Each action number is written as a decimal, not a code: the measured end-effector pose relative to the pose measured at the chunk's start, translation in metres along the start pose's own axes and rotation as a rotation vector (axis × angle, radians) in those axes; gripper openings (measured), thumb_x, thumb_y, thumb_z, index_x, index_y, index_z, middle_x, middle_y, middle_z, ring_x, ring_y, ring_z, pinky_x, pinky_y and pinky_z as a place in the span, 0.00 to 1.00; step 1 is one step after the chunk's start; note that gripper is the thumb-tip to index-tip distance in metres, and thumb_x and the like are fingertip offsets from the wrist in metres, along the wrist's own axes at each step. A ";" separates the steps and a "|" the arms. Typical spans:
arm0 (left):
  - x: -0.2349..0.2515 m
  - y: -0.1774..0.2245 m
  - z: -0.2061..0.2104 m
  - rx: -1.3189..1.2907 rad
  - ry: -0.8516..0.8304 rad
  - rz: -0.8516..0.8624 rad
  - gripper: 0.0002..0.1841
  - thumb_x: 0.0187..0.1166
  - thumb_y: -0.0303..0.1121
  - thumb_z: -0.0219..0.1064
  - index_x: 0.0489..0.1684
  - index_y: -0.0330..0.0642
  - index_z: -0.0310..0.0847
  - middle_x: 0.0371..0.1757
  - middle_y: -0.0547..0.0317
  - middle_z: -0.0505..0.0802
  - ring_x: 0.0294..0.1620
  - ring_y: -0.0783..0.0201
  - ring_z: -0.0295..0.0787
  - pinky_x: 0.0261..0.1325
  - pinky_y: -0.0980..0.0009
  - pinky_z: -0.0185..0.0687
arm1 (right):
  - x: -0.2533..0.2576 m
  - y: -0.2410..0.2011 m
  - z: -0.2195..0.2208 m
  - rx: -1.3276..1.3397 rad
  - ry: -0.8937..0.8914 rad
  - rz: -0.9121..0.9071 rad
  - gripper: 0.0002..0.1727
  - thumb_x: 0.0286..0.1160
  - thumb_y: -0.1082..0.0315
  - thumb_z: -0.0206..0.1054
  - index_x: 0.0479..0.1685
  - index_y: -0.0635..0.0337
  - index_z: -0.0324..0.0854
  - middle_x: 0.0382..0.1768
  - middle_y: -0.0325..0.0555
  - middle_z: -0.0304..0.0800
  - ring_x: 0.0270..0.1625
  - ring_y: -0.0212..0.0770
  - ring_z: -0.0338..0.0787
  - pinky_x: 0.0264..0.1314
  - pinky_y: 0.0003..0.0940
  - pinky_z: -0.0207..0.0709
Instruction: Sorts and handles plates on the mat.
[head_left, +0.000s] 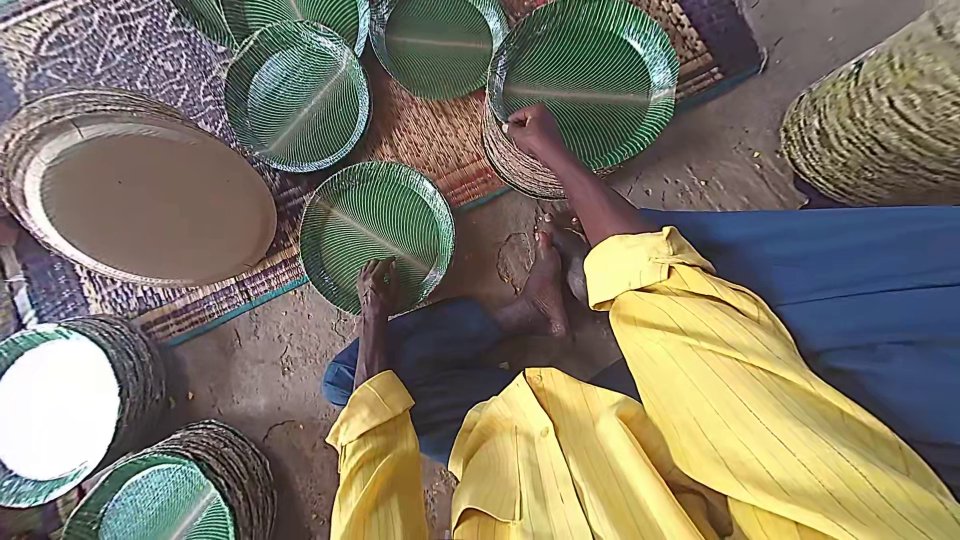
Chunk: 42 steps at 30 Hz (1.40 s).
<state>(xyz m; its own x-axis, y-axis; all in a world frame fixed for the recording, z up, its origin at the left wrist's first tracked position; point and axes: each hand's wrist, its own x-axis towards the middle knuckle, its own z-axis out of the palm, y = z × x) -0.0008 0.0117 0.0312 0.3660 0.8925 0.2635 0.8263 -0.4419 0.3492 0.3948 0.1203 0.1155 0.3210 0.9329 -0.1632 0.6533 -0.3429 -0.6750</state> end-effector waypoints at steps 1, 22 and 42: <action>-0.006 -0.027 0.020 -0.142 0.053 0.001 0.19 0.87 0.33 0.55 0.48 0.28 0.91 0.44 0.35 0.94 0.51 0.38 0.92 0.65 0.43 0.81 | 0.000 0.000 -0.001 0.003 0.005 0.018 0.17 0.84 0.62 0.62 0.60 0.62 0.89 0.61 0.60 0.90 0.66 0.56 0.88 0.71 0.59 0.75; -0.016 -0.047 -0.002 0.005 0.674 -0.214 0.24 0.90 0.38 0.47 0.69 0.31 0.82 0.71 0.30 0.83 0.79 0.38 0.74 0.85 0.50 0.61 | -0.140 -0.092 0.164 -0.301 -0.450 -0.856 0.11 0.79 0.77 0.63 0.53 0.68 0.88 0.58 0.61 0.90 0.66 0.61 0.87 0.68 0.61 0.76; 0.064 -0.048 -0.007 -0.199 -0.094 -0.213 0.20 0.92 0.36 0.52 0.61 0.28 0.87 0.56 0.31 0.92 0.60 0.36 0.91 0.67 0.35 0.78 | -0.007 -0.027 -0.028 -0.085 -0.078 -0.190 0.22 0.81 0.55 0.71 0.58 0.67 0.86 0.51 0.63 0.91 0.54 0.59 0.90 0.62 0.61 0.79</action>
<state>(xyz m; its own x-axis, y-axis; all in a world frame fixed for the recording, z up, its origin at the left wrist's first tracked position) -0.0207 0.0891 0.0379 0.2392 0.9673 0.0844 0.7919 -0.2446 0.5595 0.3943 0.1204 0.1552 0.1347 0.9862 -0.0964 0.7537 -0.1651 -0.6361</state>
